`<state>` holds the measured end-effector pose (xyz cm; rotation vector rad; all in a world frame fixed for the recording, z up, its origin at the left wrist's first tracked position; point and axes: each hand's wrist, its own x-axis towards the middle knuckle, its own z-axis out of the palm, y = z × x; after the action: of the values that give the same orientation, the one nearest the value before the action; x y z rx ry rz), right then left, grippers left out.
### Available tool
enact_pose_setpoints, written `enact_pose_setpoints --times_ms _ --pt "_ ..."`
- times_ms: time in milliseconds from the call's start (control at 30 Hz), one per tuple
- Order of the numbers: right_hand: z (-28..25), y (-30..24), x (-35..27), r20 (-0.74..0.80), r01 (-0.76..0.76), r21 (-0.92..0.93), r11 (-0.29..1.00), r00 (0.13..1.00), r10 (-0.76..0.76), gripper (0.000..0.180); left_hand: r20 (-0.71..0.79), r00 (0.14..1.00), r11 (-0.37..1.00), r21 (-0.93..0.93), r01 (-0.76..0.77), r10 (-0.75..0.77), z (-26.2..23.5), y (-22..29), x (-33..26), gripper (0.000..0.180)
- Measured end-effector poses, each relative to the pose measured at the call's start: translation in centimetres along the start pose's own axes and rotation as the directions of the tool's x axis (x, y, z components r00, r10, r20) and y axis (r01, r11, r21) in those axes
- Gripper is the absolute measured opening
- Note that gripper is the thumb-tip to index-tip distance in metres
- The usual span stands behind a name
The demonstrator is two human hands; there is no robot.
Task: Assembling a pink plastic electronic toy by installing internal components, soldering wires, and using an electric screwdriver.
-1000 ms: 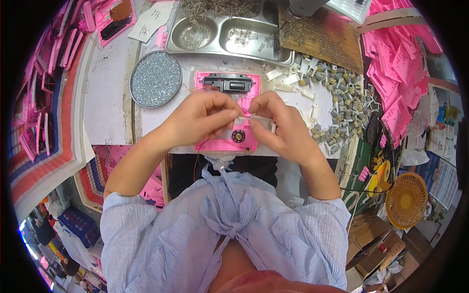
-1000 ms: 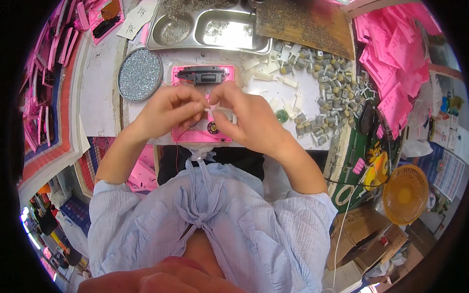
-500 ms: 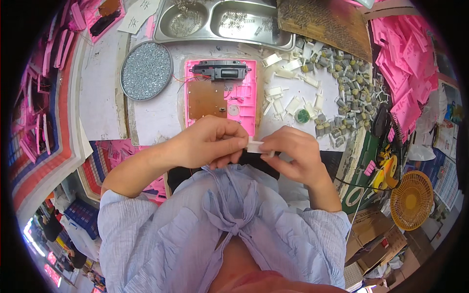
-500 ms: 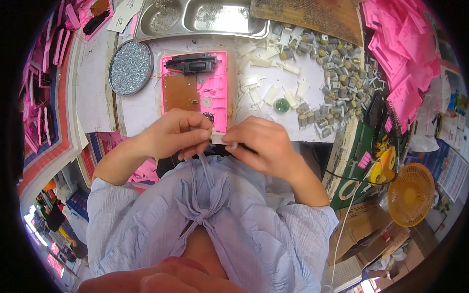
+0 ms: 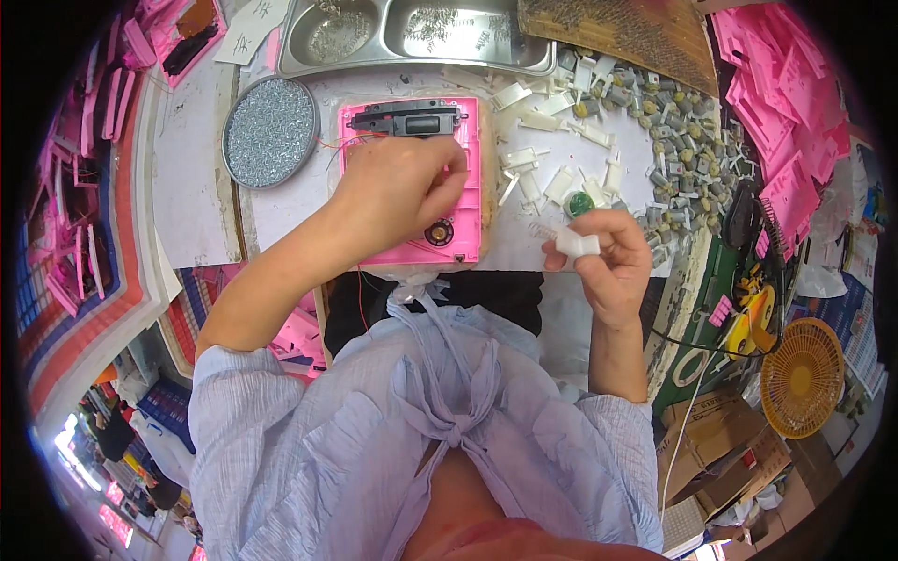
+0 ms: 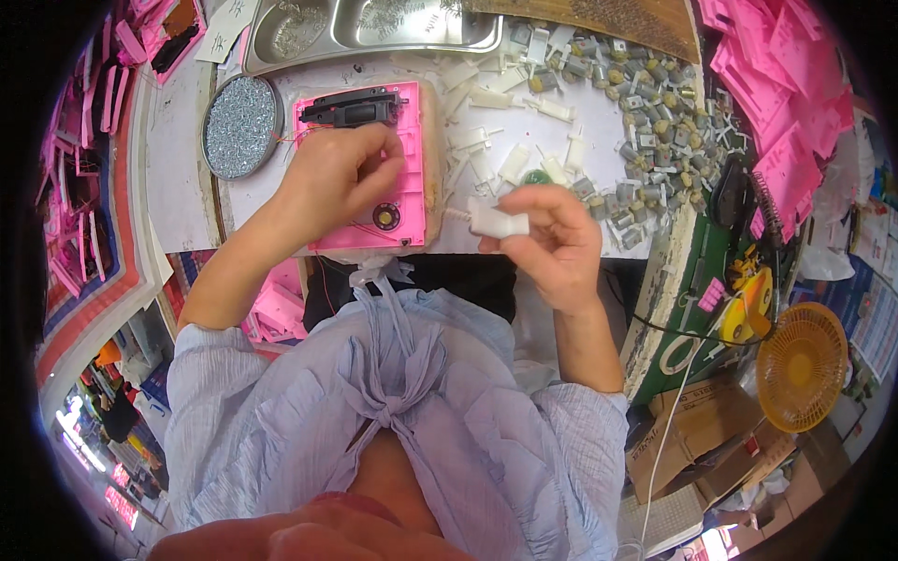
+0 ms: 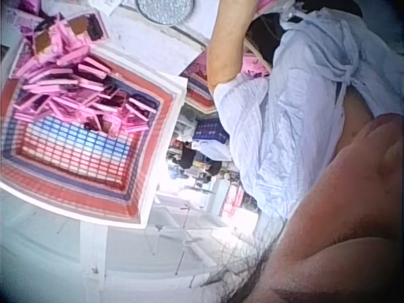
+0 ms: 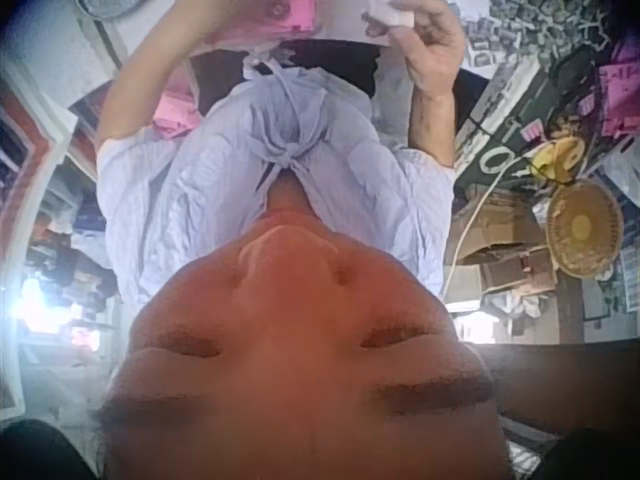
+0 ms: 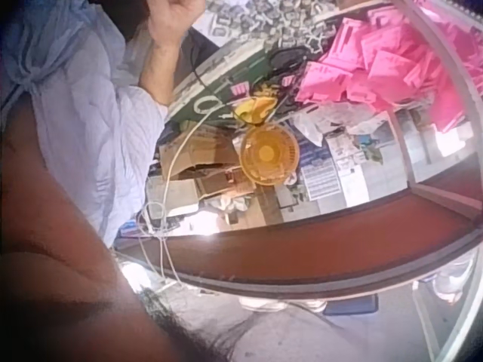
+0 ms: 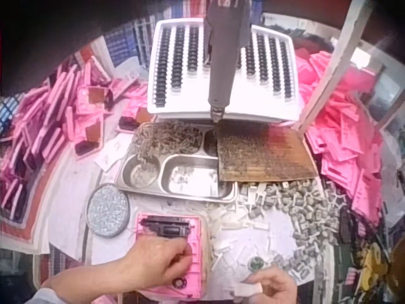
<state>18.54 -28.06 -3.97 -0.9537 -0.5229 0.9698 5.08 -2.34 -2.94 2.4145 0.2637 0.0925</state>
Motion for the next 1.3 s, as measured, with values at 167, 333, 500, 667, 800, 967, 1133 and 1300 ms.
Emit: enact_pose_setpoints --times_ms 167,333,500,667,800,967,1133,1300 --pt "0.8 0.2 1.0 -0.066 -0.001 -0.09 0.996 0.998 -0.005 0.035 0.011 0.994 0.977 0.188 -0.105 0.105 0.7 0.3 -0.4 0.016" --pt "0.4 -0.1 2.4 0.029 0.086 -0.458 0.885 0.996 -0.082 0.03 -0.015 0.999 0.999 0.037 -0.035 0.035 0.0 0.5 -0.5 0.012" --pt "2.1 -0.3 4.8 0.239 0.296 -0.879 0.373 0.952 -0.19 0.032 -0.175 0.984 0.959 -0.281 -0.024 -0.027 -2.1 -1.7 -2.9 0.012" --pt "3.7 0.8 6.9 0.422 0.449 -0.876 0.174 0.89 -0.172 0.035 -0.396 0.915 0.949 -0.252 -0.19 0.078 0.3 -2.6 -4.7 0.015" --pt "5.1 0.3 7.7 0.494 0.499 -0.866 0.027 0.864 -0.1 0.025 -0.411 0.91 0.95 -0.256 -0.18 0.061 0.8 -2.6 -4.5 0.015" --pt "5.7 -0.6 8.7 0.596 0.596 -0.802 -0.035 0.803 0.027 0.018 -0.431 0.899 0.945 -0.253 -0.207 0.082 1.1 -2.8 -4.3 0.014" --pt "5.7 -0.2 9.1 0.632 0.633 -0.774 0.037 0.774 -0.023 0.021 -0.433 0.899 0.949 -0.253 -0.188 0.063 1.2 -2.6 -4.4 0.016" --pt "2.8 2.2 9.3 0.589 0.621 -0.741 0.256 0.784 -0.196 0.026 -0.433 0.9 0.95 -0.262 -0.172 0.044 1.3 -2.6 -4.4 0.016"
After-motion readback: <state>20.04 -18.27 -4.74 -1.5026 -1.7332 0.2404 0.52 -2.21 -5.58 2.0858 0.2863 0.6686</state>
